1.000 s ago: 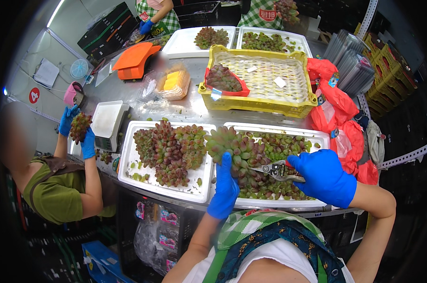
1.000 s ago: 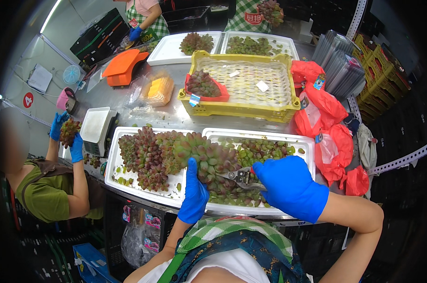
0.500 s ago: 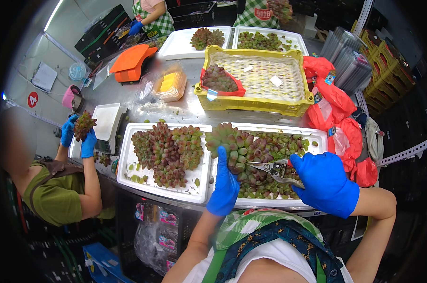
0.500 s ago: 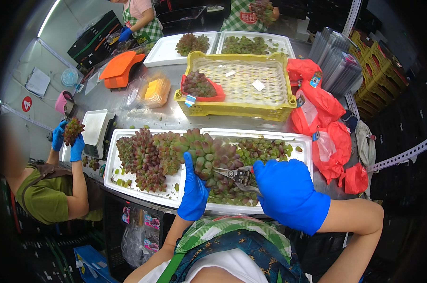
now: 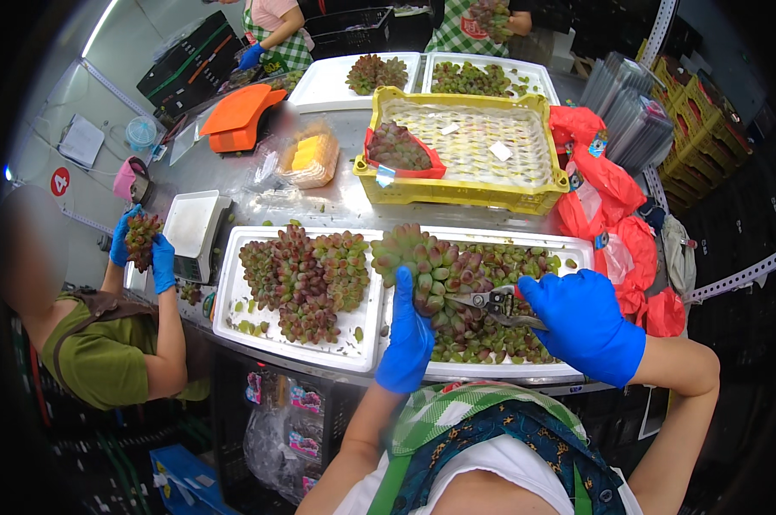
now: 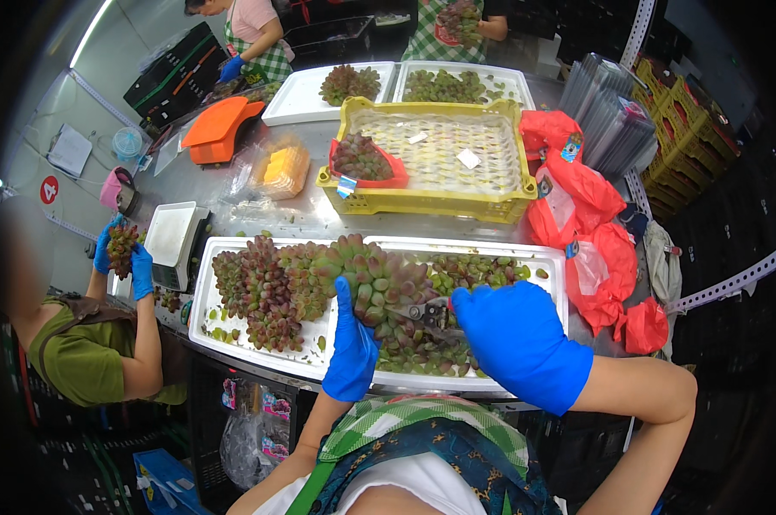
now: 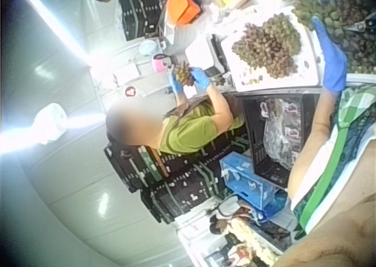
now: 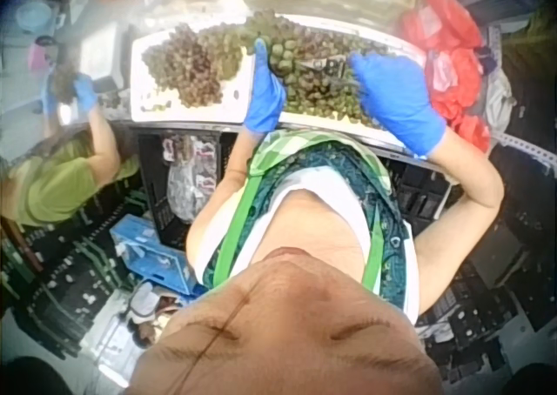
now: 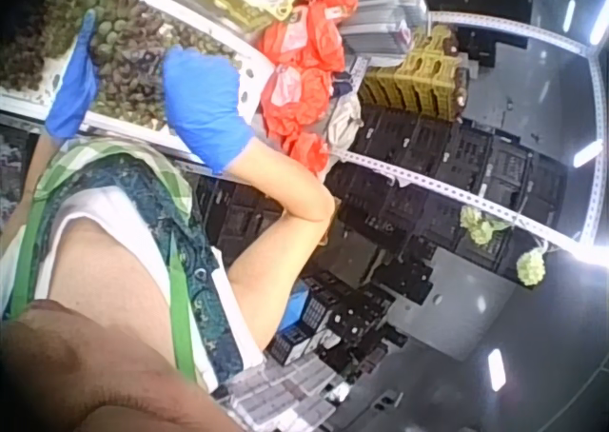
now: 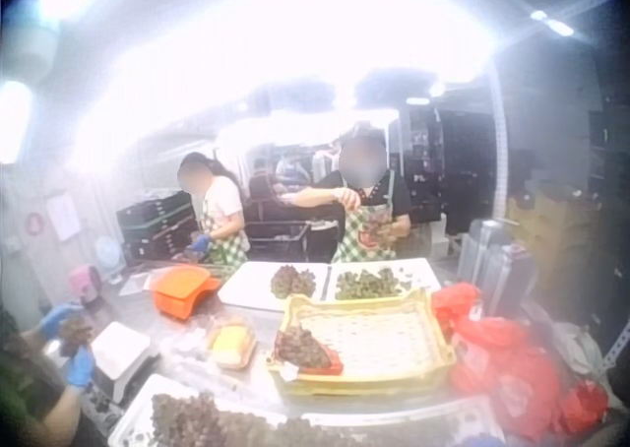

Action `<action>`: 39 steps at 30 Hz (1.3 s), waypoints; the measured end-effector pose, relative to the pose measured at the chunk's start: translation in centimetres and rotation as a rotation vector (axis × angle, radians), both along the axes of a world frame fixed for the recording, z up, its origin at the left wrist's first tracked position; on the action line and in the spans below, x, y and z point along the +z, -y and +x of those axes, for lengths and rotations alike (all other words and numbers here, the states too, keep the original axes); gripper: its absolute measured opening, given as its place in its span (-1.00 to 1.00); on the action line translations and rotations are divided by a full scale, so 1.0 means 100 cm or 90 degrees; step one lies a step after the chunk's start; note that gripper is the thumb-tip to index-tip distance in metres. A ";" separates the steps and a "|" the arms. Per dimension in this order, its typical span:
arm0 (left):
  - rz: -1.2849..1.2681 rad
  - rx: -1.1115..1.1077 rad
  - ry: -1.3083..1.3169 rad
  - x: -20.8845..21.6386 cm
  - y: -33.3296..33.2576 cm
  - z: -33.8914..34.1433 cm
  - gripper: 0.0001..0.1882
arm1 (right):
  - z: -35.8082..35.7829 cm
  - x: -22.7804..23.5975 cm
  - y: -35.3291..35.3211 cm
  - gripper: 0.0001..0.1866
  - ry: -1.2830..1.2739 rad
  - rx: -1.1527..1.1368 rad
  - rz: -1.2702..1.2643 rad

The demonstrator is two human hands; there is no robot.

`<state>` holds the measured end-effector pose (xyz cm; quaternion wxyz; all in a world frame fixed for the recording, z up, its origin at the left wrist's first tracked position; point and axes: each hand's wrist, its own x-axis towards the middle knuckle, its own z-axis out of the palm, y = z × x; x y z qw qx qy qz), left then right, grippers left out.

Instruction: The person uses shears to trim stems and individual grapes from bunches held by hand. They move bunches between white trays and a yellow crate on a stainless steel table.

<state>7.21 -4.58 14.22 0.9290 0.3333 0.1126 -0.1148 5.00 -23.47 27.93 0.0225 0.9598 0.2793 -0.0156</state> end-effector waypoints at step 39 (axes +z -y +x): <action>-0.169 -0.240 0.128 0.006 -0.003 0.017 -0.18 | 0.022 -0.103 -0.013 -0.41 -0.558 -0.286 1.006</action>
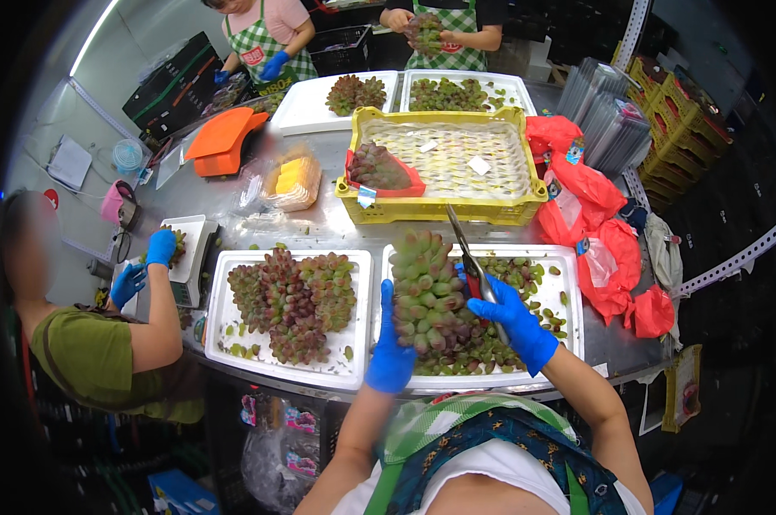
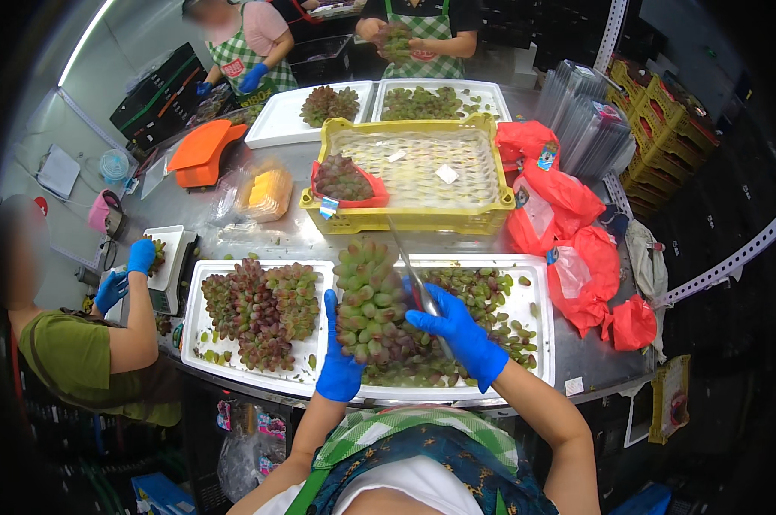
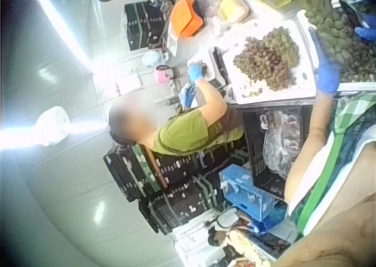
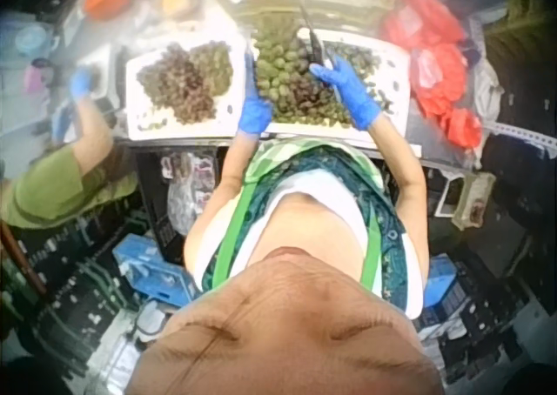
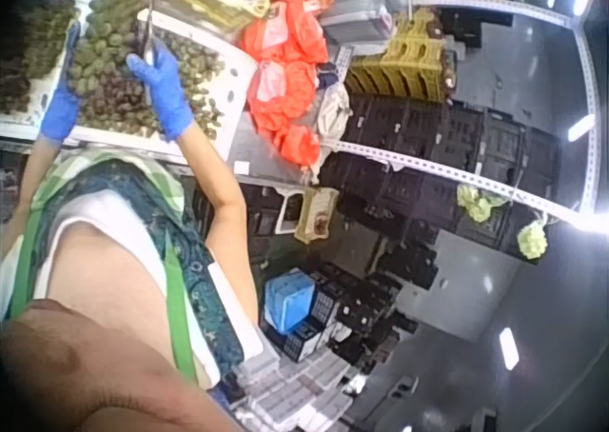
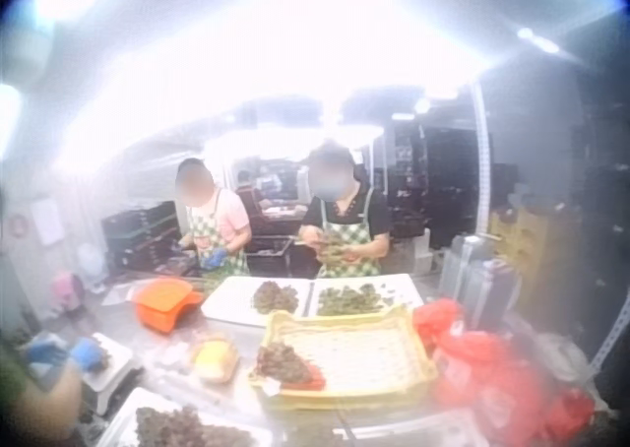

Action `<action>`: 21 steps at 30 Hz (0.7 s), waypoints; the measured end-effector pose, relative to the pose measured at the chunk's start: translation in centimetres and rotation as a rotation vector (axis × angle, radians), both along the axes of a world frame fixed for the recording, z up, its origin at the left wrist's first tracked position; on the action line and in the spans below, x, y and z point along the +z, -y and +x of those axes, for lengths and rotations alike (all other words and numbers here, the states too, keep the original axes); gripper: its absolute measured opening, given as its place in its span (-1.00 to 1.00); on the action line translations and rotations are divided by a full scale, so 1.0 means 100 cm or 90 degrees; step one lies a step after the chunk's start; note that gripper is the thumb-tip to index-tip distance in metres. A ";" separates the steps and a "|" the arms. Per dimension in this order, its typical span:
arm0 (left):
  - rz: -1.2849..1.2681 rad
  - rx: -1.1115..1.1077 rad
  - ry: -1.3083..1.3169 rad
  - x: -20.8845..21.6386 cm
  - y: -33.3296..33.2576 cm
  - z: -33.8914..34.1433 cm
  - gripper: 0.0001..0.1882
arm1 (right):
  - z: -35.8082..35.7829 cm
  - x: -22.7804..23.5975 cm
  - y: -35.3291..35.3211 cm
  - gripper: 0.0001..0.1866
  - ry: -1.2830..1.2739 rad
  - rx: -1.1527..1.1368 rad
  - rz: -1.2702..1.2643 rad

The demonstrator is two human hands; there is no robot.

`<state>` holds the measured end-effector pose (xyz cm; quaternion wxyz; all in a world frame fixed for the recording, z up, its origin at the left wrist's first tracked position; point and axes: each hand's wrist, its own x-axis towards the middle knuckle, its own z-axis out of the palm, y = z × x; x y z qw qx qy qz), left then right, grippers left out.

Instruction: The person uses shears to trim stems and individual grapes from bunches held by hand. They move bunches between white trays and a yellow crate on a stainless steel table.

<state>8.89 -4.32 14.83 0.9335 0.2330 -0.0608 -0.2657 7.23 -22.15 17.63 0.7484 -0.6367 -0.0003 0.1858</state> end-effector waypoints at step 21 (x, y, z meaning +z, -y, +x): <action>0.216 0.224 0.071 -0.034 0.001 -0.021 -0.33 | -0.016 0.035 -0.038 -0.40 0.470 -0.154 -0.537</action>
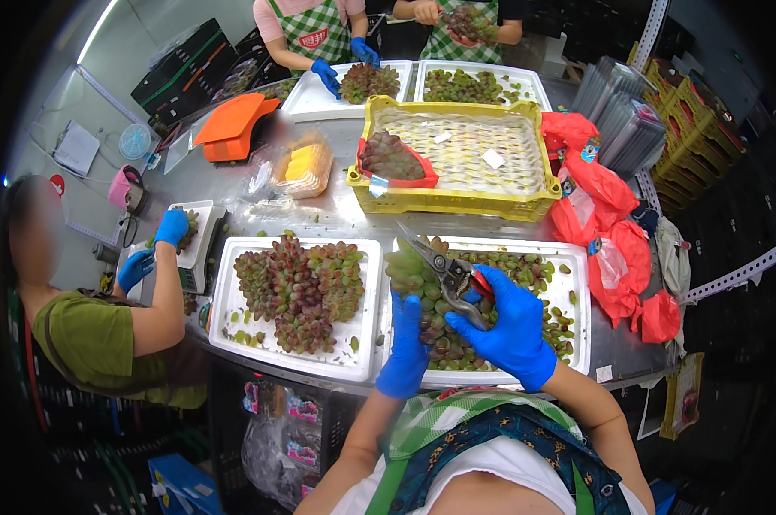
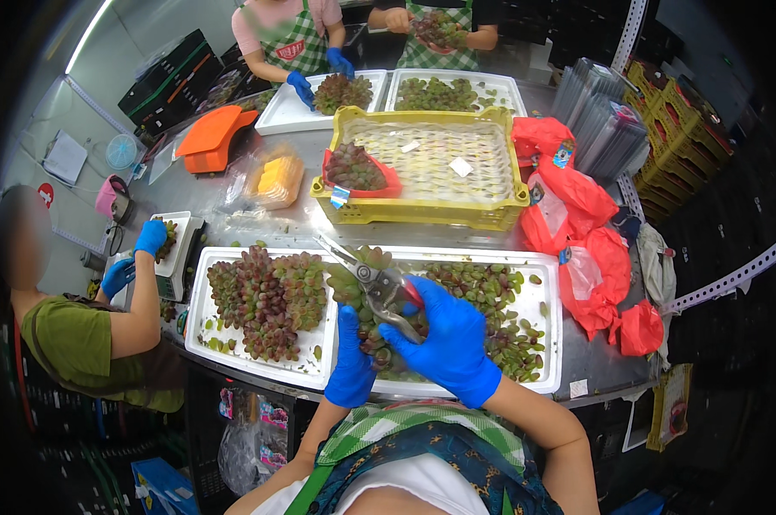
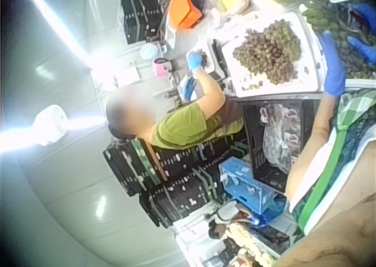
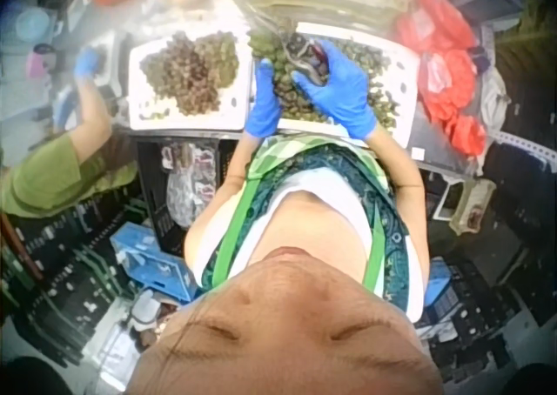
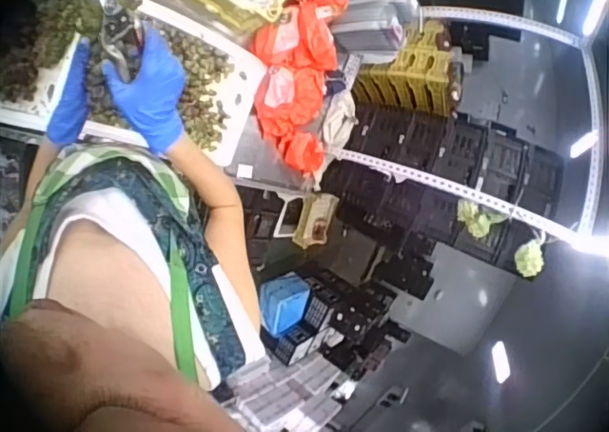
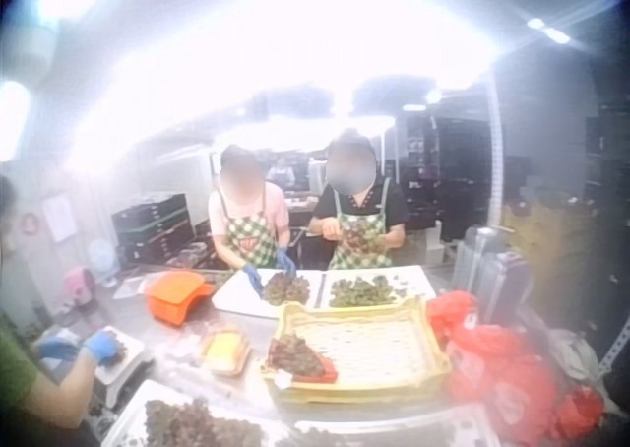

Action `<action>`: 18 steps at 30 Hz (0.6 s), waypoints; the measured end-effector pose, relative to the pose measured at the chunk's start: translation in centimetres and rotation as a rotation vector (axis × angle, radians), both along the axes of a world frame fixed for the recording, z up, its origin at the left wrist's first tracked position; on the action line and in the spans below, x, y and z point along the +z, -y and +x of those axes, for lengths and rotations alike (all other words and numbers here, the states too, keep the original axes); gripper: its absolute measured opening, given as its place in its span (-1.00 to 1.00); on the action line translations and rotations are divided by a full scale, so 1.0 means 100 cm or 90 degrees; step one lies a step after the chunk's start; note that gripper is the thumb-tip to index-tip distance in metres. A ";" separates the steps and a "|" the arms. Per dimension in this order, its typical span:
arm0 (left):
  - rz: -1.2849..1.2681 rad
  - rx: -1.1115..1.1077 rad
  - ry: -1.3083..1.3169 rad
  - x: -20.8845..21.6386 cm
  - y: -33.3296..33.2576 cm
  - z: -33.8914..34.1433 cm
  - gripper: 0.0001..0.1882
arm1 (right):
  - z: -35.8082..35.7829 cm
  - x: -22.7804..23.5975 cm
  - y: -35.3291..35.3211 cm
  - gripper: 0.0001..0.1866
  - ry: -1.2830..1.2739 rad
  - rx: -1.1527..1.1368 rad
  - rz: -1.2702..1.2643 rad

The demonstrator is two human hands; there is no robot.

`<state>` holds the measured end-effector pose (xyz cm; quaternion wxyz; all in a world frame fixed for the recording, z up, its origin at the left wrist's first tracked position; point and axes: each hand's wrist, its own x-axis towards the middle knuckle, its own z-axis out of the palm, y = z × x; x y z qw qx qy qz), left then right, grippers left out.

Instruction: The person uses shears to trim stems and individual grapes from bunches held by hand. They move bunches between white trays and a yellow crate on a stainless steel table.

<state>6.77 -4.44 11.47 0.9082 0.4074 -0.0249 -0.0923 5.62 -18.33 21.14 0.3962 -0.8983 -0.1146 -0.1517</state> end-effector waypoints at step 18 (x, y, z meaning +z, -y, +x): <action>0.061 0.284 -0.060 -0.015 0.020 0.002 -0.28 | -0.002 -0.018 -0.013 -0.49 -0.055 -0.064 -0.050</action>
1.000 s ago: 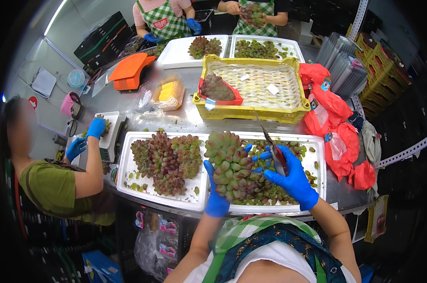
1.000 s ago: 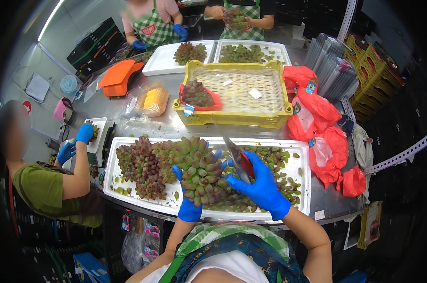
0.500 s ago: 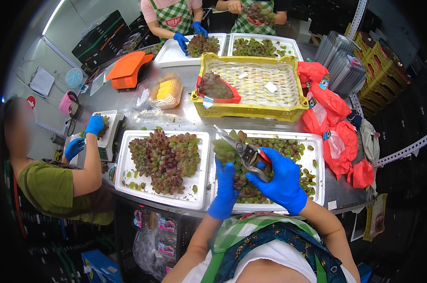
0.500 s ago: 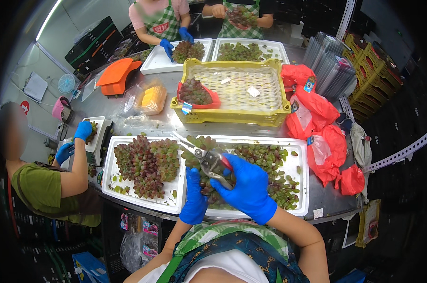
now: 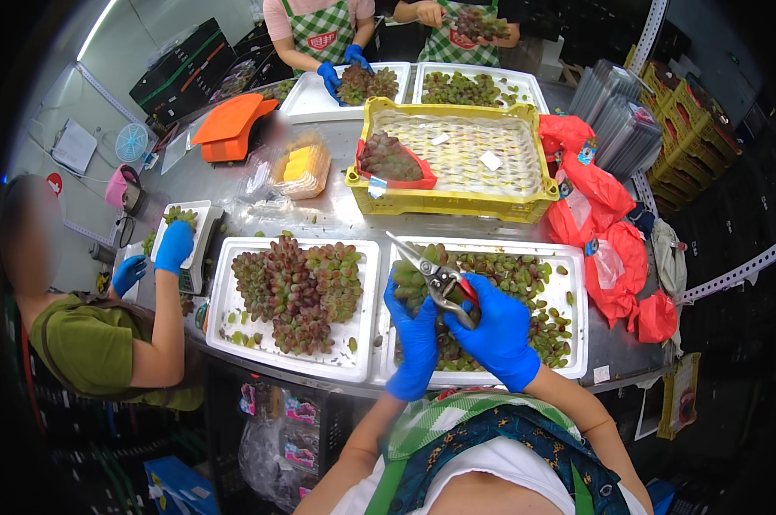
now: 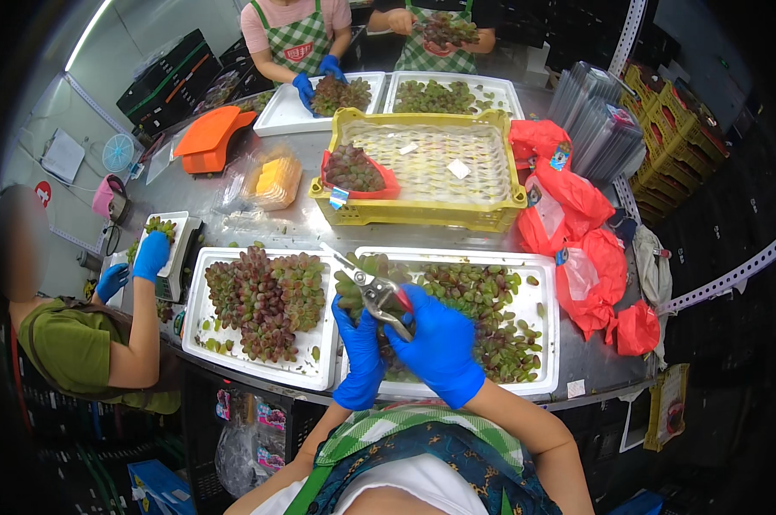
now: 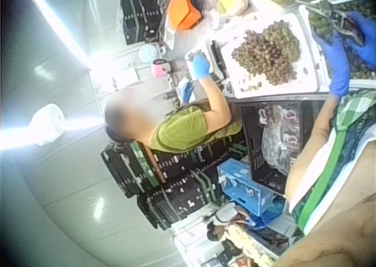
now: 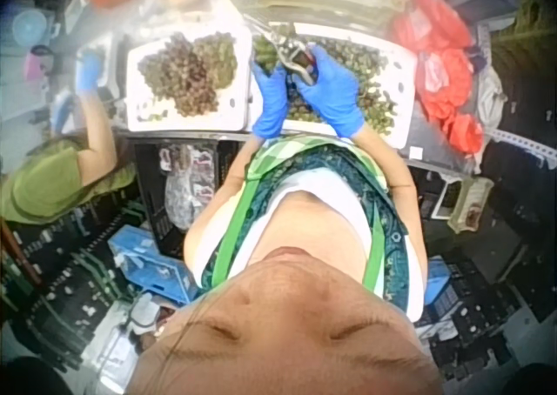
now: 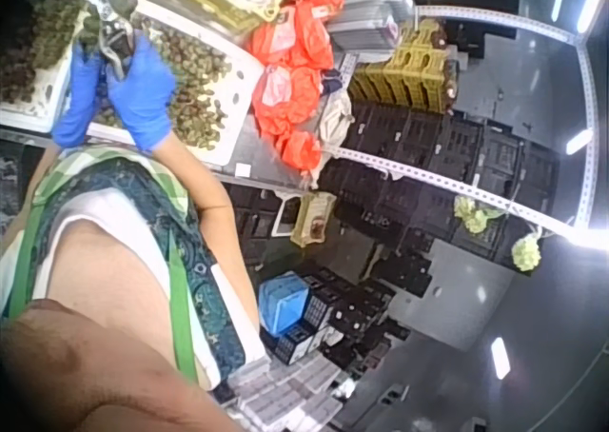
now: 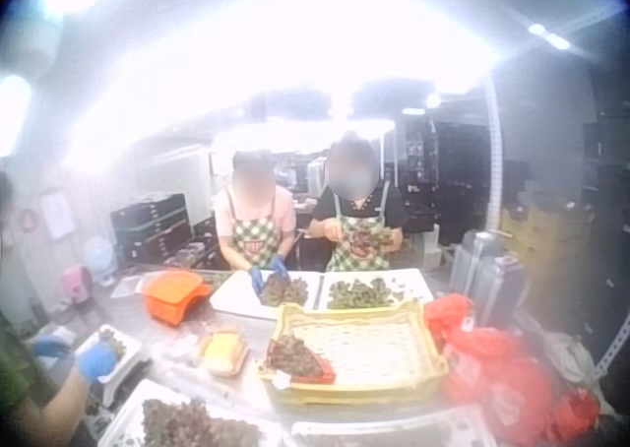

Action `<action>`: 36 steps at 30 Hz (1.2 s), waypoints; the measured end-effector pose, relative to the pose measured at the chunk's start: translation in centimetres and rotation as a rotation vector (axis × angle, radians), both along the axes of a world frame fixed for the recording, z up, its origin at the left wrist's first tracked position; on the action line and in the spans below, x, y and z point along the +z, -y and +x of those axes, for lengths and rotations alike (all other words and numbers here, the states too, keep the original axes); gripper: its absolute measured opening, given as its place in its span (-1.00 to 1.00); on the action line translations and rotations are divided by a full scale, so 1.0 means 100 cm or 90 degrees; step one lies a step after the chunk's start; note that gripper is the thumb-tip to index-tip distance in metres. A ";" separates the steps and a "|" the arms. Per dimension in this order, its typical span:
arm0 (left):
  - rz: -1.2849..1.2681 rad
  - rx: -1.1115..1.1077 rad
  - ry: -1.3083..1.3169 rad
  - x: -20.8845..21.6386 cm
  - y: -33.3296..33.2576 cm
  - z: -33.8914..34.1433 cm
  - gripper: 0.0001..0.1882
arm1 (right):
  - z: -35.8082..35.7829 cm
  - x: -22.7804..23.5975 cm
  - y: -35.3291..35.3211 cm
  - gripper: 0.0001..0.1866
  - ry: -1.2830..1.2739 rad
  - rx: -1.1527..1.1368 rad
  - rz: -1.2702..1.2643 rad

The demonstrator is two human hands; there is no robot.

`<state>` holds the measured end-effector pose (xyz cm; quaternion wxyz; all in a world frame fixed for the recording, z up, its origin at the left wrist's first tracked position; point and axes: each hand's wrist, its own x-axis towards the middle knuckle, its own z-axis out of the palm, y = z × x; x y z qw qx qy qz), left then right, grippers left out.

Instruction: The person uses shears to trim stems and individual grapes from bunches held by hand. They move bunches between white trays and a yellow crate on a stainless steel table.

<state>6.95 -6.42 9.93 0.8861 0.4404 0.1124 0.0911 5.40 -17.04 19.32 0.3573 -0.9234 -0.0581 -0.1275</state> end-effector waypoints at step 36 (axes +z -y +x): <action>-0.003 -0.031 -0.056 -0.029 0.005 0.002 -0.61 | -0.006 0.016 0.010 -0.56 -0.115 0.126 0.195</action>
